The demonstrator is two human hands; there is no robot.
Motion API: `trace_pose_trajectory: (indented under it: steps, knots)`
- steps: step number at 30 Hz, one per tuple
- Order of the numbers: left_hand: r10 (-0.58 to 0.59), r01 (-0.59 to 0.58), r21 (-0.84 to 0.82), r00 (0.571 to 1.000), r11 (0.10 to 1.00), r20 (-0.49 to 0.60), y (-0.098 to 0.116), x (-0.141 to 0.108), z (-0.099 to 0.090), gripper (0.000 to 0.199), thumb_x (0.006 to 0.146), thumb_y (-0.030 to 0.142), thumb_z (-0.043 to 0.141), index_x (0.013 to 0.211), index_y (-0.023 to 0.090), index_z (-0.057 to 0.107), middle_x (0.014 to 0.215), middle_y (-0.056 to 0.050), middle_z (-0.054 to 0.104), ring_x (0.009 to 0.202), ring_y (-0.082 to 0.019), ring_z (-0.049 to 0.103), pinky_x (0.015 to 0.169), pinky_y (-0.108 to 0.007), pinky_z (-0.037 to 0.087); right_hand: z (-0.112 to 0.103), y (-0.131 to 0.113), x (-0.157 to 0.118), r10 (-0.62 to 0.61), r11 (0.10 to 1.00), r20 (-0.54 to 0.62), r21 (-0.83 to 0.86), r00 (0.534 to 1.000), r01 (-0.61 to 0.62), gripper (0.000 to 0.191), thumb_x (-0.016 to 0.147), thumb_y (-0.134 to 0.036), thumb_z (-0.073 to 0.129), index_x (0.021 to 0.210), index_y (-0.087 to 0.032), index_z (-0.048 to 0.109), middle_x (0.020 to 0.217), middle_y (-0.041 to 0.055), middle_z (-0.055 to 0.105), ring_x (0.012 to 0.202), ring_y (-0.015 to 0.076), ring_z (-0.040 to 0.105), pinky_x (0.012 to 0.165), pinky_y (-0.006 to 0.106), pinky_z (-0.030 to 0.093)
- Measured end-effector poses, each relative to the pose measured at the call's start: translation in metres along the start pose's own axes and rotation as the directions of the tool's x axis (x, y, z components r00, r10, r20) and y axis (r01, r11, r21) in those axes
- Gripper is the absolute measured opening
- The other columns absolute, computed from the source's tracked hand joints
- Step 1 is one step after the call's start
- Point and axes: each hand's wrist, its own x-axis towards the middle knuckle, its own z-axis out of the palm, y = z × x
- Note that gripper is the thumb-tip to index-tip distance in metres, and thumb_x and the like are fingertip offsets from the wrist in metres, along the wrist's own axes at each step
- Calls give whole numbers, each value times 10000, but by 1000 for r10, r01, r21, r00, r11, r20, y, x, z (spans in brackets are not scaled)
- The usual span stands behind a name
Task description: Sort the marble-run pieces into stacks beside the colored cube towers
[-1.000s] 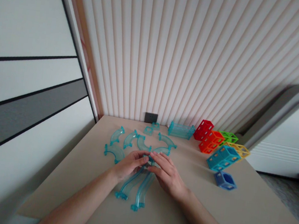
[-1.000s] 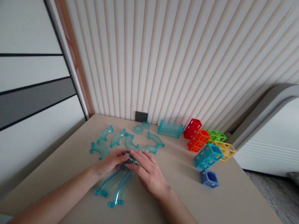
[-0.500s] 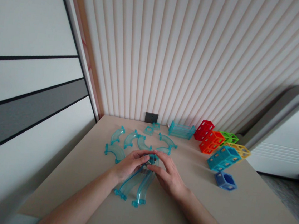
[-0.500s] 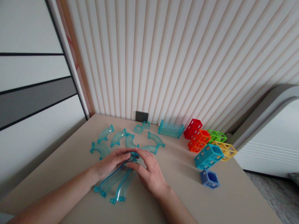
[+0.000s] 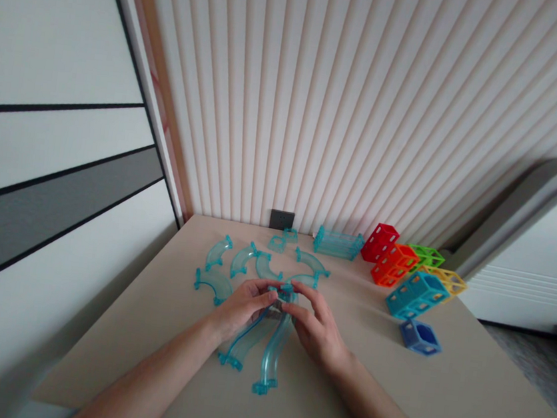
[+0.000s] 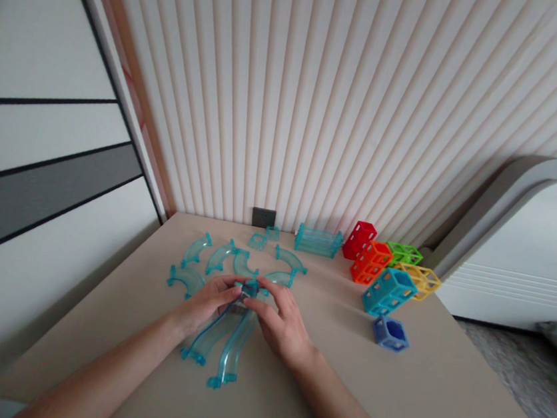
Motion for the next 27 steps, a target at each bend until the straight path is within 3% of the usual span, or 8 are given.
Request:
trace_pose_trajectory:
  steps: [8, 18, 27]
  knots:
    - [83, -88, -35, 989, 995, -119, 6, -4, 9, 540, 615, 351, 924, 1059, 137, 703, 910, -81, 749, 783, -170, 703, 740, -252, 514, -2, -3, -1, -20, 1000, -39, -5, 999, 20, 435, 927, -54, 510, 1246, -338, 591, 1444, 62, 492, 1211, 233, 576, 937, 372, 553]
    - [91, -91, -3, 995, 996, -41, 4, -9, 15, 560, 591, 354, 934, 1054, 142, 702, 884, -57, 723, 763, -148, 660, 734, -252, 499, -8, -8, 2, -126, 991, 33, -46, 991, 127, 435, 983, -155, 518, 1344, -398, 527, 1459, 15, 512, 1224, 225, 560, 984, 400, 530]
    - [106, -105, 7, 994, 994, -29, 4, -8, 14, 508, 605, 346, 928, 1016, 136, 714, 890, -63, 735, 778, -153, 669, 736, -246, 494, -10, -9, 4, -130, 990, -7, -55, 992, 129, 435, 968, -154, 541, 1337, -384, 532, 1447, 39, 509, 1205, 229, 569, 972, 401, 543]
